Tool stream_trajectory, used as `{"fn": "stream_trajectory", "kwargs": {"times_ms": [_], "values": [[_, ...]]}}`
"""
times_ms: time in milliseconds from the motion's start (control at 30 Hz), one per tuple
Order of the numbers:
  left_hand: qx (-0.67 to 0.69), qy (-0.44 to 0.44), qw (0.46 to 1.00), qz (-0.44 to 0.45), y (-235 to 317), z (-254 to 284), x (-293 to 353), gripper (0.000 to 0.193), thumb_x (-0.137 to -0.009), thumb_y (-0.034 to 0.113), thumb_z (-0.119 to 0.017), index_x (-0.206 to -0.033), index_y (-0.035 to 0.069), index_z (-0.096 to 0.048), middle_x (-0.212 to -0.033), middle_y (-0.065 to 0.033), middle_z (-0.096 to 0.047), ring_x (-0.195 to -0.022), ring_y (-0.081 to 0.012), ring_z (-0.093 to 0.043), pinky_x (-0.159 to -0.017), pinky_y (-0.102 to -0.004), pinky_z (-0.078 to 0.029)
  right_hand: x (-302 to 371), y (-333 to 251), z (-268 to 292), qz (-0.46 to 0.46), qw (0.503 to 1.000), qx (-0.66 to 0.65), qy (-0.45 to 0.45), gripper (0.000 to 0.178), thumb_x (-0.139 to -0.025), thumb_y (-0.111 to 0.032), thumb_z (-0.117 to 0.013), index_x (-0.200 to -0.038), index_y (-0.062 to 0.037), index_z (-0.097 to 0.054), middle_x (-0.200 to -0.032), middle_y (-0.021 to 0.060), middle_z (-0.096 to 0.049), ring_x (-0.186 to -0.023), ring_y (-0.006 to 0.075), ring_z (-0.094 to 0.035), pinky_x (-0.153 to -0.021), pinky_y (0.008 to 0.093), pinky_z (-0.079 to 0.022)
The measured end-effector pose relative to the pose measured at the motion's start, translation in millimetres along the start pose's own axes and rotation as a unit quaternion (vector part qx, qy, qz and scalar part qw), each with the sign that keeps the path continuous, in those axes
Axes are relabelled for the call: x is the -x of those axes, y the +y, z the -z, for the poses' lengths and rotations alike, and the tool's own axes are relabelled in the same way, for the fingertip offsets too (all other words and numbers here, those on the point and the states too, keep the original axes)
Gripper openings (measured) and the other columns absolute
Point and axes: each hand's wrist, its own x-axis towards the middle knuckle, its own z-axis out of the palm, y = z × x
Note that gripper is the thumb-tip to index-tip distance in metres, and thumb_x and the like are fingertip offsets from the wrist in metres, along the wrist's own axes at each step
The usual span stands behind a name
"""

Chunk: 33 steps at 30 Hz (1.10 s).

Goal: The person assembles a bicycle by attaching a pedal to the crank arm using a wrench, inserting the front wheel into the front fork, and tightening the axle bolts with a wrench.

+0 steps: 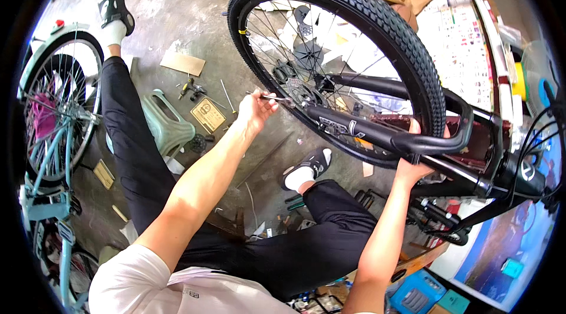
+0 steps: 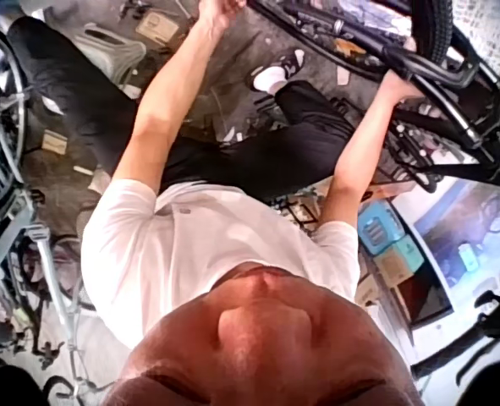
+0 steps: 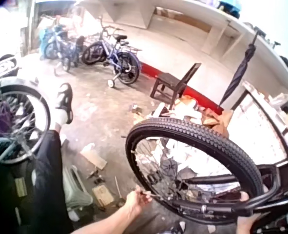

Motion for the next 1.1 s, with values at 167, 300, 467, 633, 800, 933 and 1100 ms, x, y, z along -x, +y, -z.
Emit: {"fn": "stream_trajectory", "kwargs": {"times_ms": [167, 300, 467, 633, 800, 933, 1100], "values": [[0.026, -0.011, 0.996, 0.087, -26.9, -10.7, -1.3, 0.028, -0.105, 0.024, -0.036, -0.099, 0.005, -0.055, -0.095, -0.0123, -0.068, -0.081, -0.0215, -0.062, -0.083, -0.0417, -0.055, -1.9, 1.6, -0.6, 0.046, 0.999, 0.004, 0.012, 0.037, -0.088, -0.01, -0.077, -0.117, 0.0053, -0.06, -0.107, 0.0131, -0.066, -0.093, 0.0214, -0.062, -0.09, 0.0362, -0.049], [0.083, -0.011, 0.989, 0.122, -41.8, -7.6, -10.8, 0.031, -0.106, 0.026, -0.033, -0.101, 0.003, -0.053, -0.093, -0.0168, -0.067, -0.075, -0.0251, -0.062, -0.081, -0.0449, -0.057, -0.8, -5.1, -1.9, 0.024, 1.0, 0.002, 0.011, 0.037, -0.089, -0.011, -0.077, -0.117, 0.0058, -0.059, -0.108, 0.0137, -0.065, -0.094, 0.0218, -0.06, -0.091, 0.0368, -0.048], [0.093, -0.044, 0.983, 0.154, -55.4, -0.6, -12.9, 0.038, -0.107, 0.024, -0.028, -0.108, -0.005, -0.052, -0.095, -0.0188, -0.067, -0.082, -0.0264, -0.067, -0.084, -0.0444, -0.059, -2.1, -1.8, -1.1, 0.053, 0.998, 0.029, 0.017, 0.038, -0.088, -0.011, -0.078, -0.116, 0.0056, -0.059, -0.108, 0.0137, -0.065, -0.093, 0.022, -0.06, -0.091, 0.0368, -0.048], [0.136, 0.006, 0.97, 0.201, -58.3, -10.3, 0.0, 0.036, -0.108, 0.023, -0.03, -0.111, -0.006, -0.051, -0.095, -0.0199, -0.066, -0.086, -0.027, -0.069, -0.084, -0.0431, -0.062, -0.5, 5.1, -2.2, 0.039, 0.999, 0.005, 0.016, 0.038, -0.088, -0.013, -0.078, -0.116, 0.0058, -0.059, -0.107, 0.0141, -0.066, -0.092, 0.0229, -0.061, -0.089, 0.037, -0.049], [0.121, 0.002, 0.97, 0.21, -58.0, -17.7, 7.1, 0.026, -0.105, 0.02, -0.043, -0.104, -0.003, -0.056, -0.091, -0.014, -0.068, -0.083, -0.0227, -0.07, -0.081, -0.0396, -0.063, -2.4, 2.1, -0.8, 0.05, 0.998, 0.025, 0.009, 0.039, -0.088, -0.013, -0.078, -0.116, 0.0061, -0.059, -0.107, 0.0142, -0.066, -0.091, 0.0229, -0.061, -0.088, 0.037, -0.049], [0.085, -0.021, 0.977, 0.194, -55.8, -18.6, 6.2, 0.016, -0.102, 0.018, -0.055, -0.1, 0.003, -0.059, -0.087, -0.0086, -0.065, -0.078, -0.0188, -0.068, -0.081, -0.0363, -0.062, 1.0, 5.4, -1.2, 0.058, 0.998, 0.011, 0.013, 0.041, -0.088, -0.013, -0.078, -0.119, 0.0062, -0.058, -0.108, 0.0145, -0.066, -0.091, 0.0225, -0.061, -0.088, 0.0368, -0.049], [0.081, -0.035, 0.978, 0.191, -59.1, -15.0, 6.7, 0.012, -0.1, 0.018, -0.059, -0.095, 0.007, -0.061, -0.085, -0.0054, -0.064, -0.073, -0.0156, -0.065, -0.075, -0.0334, -0.059, -0.7, 4.0, 0.6, 0.062, 0.997, 0.043, 0.008, 0.04, -0.088, -0.012, -0.078, -0.118, 0.0065, -0.059, -0.107, 0.0143, -0.067, -0.091, 0.0222, -0.062, -0.088, 0.0367, -0.05]]}}
